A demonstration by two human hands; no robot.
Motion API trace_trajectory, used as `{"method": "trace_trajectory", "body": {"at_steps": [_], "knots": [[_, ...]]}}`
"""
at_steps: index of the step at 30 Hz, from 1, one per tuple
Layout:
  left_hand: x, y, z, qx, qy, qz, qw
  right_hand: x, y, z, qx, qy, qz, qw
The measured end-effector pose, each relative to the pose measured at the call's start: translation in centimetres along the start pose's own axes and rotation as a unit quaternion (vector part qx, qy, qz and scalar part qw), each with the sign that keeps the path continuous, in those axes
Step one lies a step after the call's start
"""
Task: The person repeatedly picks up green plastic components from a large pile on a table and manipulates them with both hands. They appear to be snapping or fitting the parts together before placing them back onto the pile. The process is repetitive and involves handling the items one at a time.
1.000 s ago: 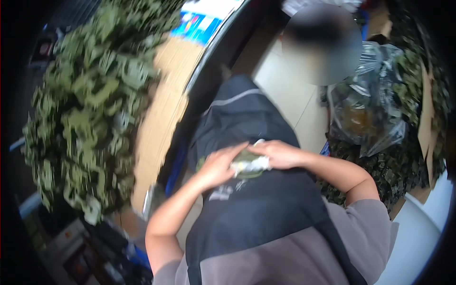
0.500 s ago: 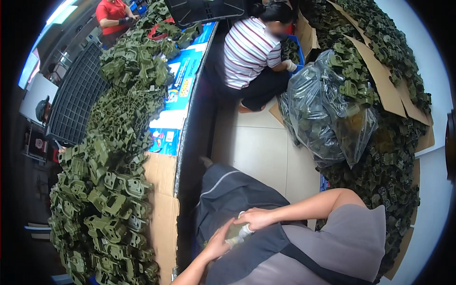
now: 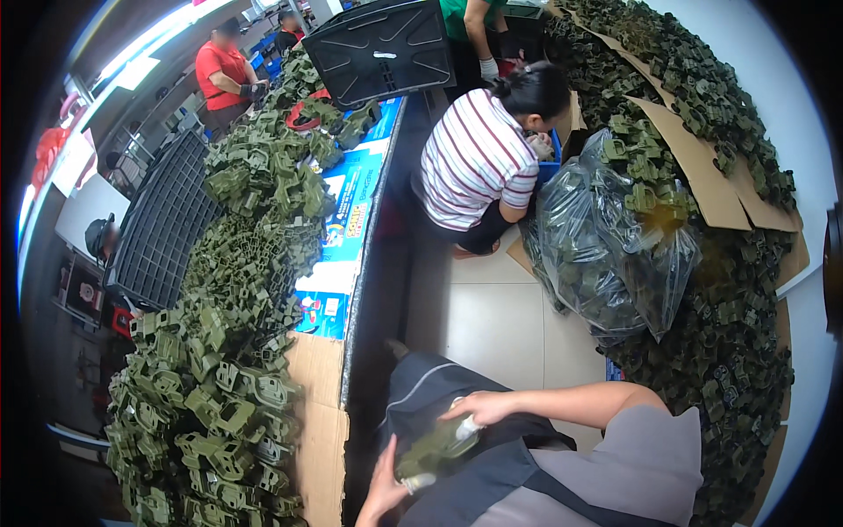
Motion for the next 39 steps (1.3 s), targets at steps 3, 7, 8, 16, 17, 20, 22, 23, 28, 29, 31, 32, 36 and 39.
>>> {"method": "trace_trajectory", "body": {"at_steps": [3, 7, 8, 16, 17, 20, 22, 23, 28, 29, 31, 32, 36, 39], "knots": [[2.7, 0.5, -1.5, -0.072, 0.023, -0.293, 0.953, 1.1, -2.4, -1.0, 0.036, 0.067, 0.094, 0.993], [5.2, 3.4, -2.9, -0.090, -0.070, -0.400, 0.909, -1.0, 2.9, -0.7, 0.001, 0.038, -0.051, 0.998], [5.4, 3.0, -3.1, -0.104, -0.065, -0.388, 0.914, -1.4, 5.1, 0.2, -0.028, -0.001, -0.066, 0.997], [6.6, 0.6, -2.8, -0.119, -0.066, -0.247, 0.960, 4.7, 8.0, 5.4, -0.048, 0.106, -0.151, 0.982], [6.6, 0.6, -2.8, -0.120, -0.070, -0.239, 0.961, 4.5, 7.7, 5.6, -0.061, 0.122, -0.150, 0.979], [6.6, 0.4, -2.5, -0.124, -0.073, -0.229, 0.963, 4.3, 6.0, 5.7, -0.107, 0.113, -0.114, 0.981], [6.8, 0.3, -2.6, -0.124, -0.074, -0.218, 0.965, 3.6, 7.1, 5.5, -0.073, 0.137, -0.141, 0.978], [6.8, 0.2, -2.5, -0.125, -0.074, -0.213, 0.966, 3.9, 7.1, 5.5, -0.067, 0.137, -0.153, 0.976], [6.9, 0.2, -2.7, -0.126, -0.085, -0.202, 0.968, 4.1, 6.7, 5.8, -0.086, 0.170, -0.139, 0.972], [6.8, 0.3, -2.7, -0.125, -0.086, -0.198, 0.968, 3.6, 5.6, 5.9, -0.116, 0.177, -0.109, 0.971], [6.9, 0.0, -3.0, -0.127, -0.093, -0.191, 0.969, 2.7, 5.1, 6.1, -0.130, 0.231, -0.068, 0.962], [6.8, -0.1, -3.1, -0.127, -0.097, -0.187, 0.969, 2.6, 5.4, 6.1, -0.114, 0.202, -0.072, 0.970], [6.7, -0.5, -3.4, -0.136, -0.104, -0.153, 0.973, 2.5, 5.6, 6.4, -0.096, 0.180, -0.126, 0.971], [6.5, -0.5, -3.4, -0.138, -0.114, -0.129, 0.975, 2.2, 6.0, 6.4, -0.100, 0.182, -0.131, 0.969]]}}
Point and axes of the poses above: each hand's wrist, its own z-axis towards the middle knuckle, its own x-axis out of the palm, y = z × x, the point moved 1 cm from there along z, towards the middle knuckle, and after that the axes turned 7 degrees about y, right-handed, at the moved point
